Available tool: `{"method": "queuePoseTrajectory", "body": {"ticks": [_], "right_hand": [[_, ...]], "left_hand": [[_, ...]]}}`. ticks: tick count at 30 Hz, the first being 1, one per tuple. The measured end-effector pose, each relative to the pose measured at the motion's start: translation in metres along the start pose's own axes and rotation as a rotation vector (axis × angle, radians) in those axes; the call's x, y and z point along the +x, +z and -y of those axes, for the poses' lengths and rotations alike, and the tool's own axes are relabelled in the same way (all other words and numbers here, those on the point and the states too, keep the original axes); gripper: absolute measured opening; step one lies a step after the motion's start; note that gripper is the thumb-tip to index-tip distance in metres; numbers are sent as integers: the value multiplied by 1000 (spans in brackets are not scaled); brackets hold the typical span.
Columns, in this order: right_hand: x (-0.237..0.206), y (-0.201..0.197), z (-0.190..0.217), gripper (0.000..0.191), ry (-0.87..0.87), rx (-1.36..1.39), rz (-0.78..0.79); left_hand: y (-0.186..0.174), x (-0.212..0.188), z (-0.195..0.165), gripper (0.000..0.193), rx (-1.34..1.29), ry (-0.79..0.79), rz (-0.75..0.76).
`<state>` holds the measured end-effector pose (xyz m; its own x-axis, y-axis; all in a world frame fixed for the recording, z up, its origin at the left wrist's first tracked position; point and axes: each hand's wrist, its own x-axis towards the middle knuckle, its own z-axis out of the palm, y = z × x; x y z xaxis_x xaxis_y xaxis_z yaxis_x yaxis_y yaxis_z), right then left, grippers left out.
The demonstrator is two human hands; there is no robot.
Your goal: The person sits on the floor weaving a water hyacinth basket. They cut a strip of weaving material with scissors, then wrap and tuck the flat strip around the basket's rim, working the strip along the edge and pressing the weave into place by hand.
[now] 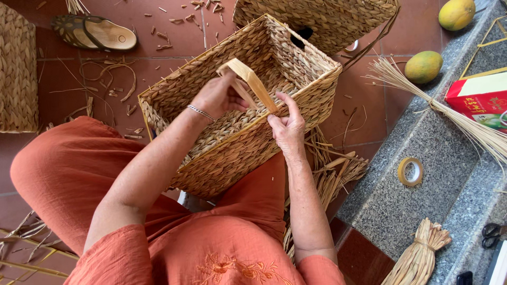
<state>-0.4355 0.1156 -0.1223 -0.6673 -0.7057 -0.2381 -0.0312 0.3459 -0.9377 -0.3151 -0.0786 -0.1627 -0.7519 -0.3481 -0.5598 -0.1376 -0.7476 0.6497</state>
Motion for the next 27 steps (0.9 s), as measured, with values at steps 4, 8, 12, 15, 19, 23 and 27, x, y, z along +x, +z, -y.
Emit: {"method": "queuePoseTrajectory", "body": {"ticks": [4,8,12,15,19,23,27], "right_hand": [[-4,0,2,70,-10,67,18],[-9,3,2,77,-25,54,-26],[-11,7,-1,85,-63,113,-54],[-12,6,-5,85,-76,123,-59],[-14,10,-16,71,-168,198,-65],[-17,13,-26,35,-128,153,-109],[-15,12,-27,15,-168,71,-113]], "left_hand": [[17,-2,13,22,-1,26,185],[21,-2,8,30,104,25,204],[24,1,3,28,132,27,184],[22,4,3,30,194,21,217],[17,14,5,29,206,-59,275],[25,27,4,30,348,-84,271],[33,27,-6,29,467,-45,230]]}}
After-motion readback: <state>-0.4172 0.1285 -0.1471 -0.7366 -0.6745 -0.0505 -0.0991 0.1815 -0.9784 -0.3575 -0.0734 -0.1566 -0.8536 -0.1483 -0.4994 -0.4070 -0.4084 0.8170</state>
